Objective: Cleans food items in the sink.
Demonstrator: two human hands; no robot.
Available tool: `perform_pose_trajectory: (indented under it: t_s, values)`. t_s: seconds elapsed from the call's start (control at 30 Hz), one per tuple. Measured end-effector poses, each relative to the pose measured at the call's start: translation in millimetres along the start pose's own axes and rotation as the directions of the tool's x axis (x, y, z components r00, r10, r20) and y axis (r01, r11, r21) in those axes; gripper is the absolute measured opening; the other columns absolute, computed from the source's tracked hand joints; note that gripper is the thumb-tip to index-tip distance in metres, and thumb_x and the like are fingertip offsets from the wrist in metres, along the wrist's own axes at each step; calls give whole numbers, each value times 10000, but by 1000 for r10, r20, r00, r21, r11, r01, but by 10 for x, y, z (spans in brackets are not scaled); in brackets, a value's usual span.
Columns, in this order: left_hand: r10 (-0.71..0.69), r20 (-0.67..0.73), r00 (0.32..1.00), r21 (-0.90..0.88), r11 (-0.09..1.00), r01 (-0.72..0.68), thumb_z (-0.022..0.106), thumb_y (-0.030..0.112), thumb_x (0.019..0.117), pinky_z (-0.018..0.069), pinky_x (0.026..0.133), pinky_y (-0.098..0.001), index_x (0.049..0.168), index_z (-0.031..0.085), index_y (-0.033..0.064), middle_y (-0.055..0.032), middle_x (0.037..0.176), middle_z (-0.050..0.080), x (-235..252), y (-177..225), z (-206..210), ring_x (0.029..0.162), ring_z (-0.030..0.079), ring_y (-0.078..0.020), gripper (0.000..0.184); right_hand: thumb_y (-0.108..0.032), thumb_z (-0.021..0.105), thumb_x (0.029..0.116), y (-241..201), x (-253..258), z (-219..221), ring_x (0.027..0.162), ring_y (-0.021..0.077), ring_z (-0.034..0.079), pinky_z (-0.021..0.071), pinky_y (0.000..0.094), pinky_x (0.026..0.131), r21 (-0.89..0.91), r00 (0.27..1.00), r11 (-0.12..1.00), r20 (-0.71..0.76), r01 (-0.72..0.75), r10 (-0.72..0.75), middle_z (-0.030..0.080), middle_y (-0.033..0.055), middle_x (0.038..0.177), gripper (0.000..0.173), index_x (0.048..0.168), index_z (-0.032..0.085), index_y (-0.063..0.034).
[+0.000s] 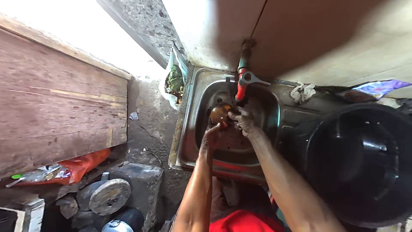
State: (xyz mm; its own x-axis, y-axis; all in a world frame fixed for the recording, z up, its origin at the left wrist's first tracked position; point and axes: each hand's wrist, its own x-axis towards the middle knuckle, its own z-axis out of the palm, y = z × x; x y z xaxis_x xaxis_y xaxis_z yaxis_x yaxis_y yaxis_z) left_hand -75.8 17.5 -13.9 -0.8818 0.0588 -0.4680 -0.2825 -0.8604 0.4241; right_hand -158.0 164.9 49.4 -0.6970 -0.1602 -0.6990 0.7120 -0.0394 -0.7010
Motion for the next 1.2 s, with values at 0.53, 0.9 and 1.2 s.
perform_pose_trajectory:
  t_s: [0.53,0.9,1.2]
  values:
    - [58,-93,994,-227,971,-78,346,219,1101,536,1011,-483,1326,550,48,-163,1254,643,314,232,475,1146,649,-300,348,-245,610,1037,-101,-27,-136,475,61,424,386,210,422,96,993,990,-60,107,-102,644,32,857,252,1267,647,-149]
    - [3,-232,973,-74,997,-21,534,136,1039,599,815,-343,1186,588,67,-107,1005,687,428,200,639,851,686,-179,171,-164,567,1030,584,-444,-197,874,181,717,612,375,821,-522,824,795,-269,310,-498,727,139,1052,318,1281,647,14]
    - [19,-250,968,-221,972,-76,449,204,1077,557,674,-245,1055,589,118,-30,806,617,404,79,810,668,604,-106,166,-130,590,985,485,-644,35,945,307,765,601,483,897,-769,763,593,-230,237,-604,780,161,1044,338,1275,719,-13]
